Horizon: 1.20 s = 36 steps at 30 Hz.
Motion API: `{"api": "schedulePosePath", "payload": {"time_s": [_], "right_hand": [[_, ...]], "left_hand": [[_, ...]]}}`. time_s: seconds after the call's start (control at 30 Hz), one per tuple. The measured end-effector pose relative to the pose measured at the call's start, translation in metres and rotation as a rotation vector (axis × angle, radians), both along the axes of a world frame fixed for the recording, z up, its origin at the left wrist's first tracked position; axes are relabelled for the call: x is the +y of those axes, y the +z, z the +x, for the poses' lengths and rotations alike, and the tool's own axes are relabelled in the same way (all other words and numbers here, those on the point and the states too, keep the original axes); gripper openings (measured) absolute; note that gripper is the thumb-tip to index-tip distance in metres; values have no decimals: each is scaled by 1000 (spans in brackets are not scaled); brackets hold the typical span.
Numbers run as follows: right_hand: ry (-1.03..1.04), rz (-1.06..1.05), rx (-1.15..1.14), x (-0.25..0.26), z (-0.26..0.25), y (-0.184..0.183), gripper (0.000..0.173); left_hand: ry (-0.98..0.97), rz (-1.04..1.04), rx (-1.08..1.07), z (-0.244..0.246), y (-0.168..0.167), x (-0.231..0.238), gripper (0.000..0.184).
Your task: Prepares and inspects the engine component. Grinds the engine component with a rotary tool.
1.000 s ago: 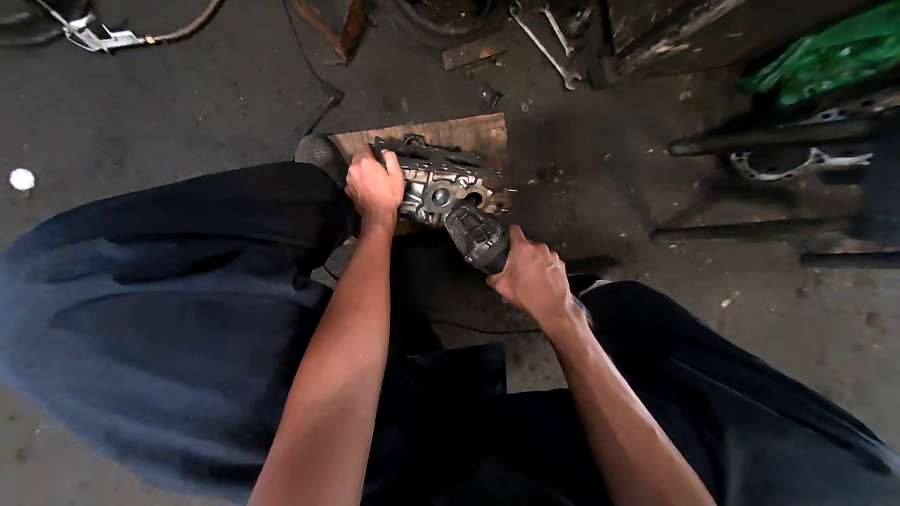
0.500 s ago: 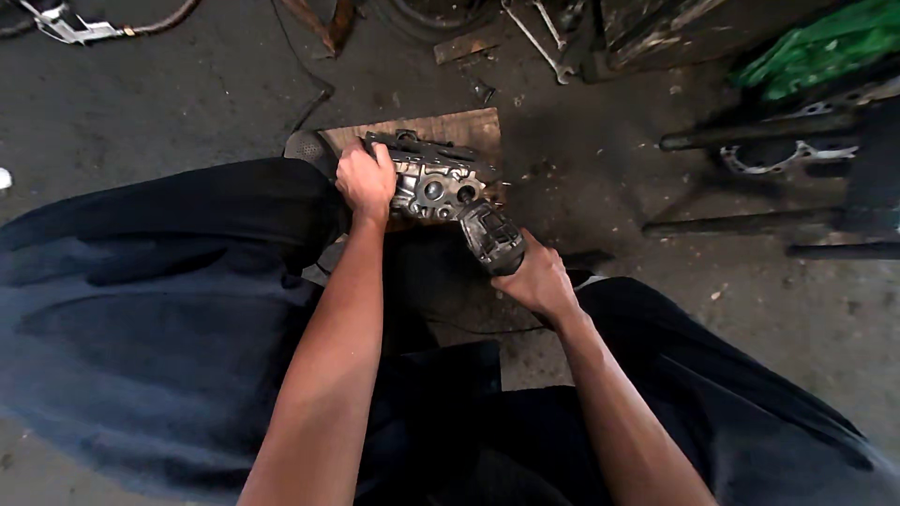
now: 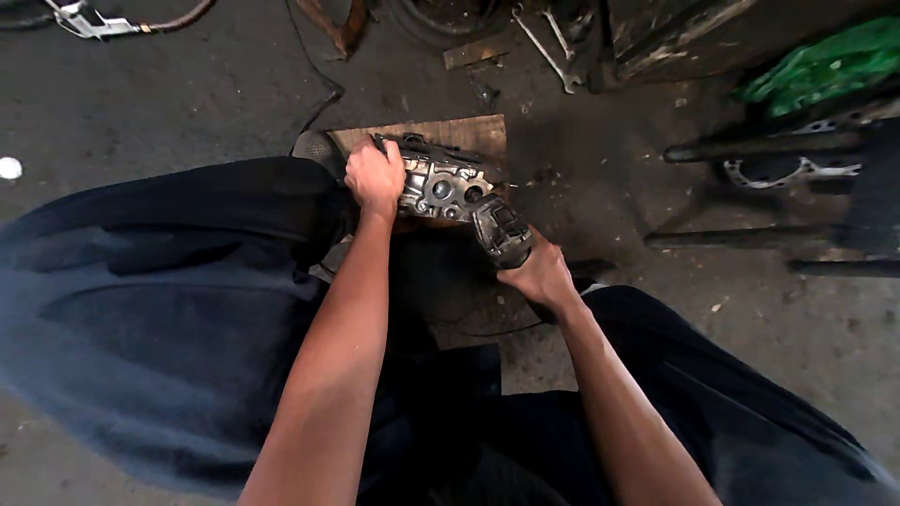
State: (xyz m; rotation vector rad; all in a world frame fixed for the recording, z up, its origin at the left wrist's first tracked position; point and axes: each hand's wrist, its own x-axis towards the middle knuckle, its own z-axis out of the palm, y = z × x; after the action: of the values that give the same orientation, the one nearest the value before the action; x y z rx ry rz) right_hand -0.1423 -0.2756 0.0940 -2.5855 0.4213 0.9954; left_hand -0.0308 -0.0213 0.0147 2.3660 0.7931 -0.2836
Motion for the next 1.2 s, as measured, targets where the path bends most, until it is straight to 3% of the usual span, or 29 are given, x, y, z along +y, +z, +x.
{"api": "schedulePosePath", "payload": {"time_s": [0.67,1.2], "right_hand": [[26,-19,5,-2,5,-9,95],[50,62,-5,-17,-5,16,86]], "left_hand": [[-1,-7,12,0,1,0,46],[-2,3,-11,-3,-2,0,46]]}}
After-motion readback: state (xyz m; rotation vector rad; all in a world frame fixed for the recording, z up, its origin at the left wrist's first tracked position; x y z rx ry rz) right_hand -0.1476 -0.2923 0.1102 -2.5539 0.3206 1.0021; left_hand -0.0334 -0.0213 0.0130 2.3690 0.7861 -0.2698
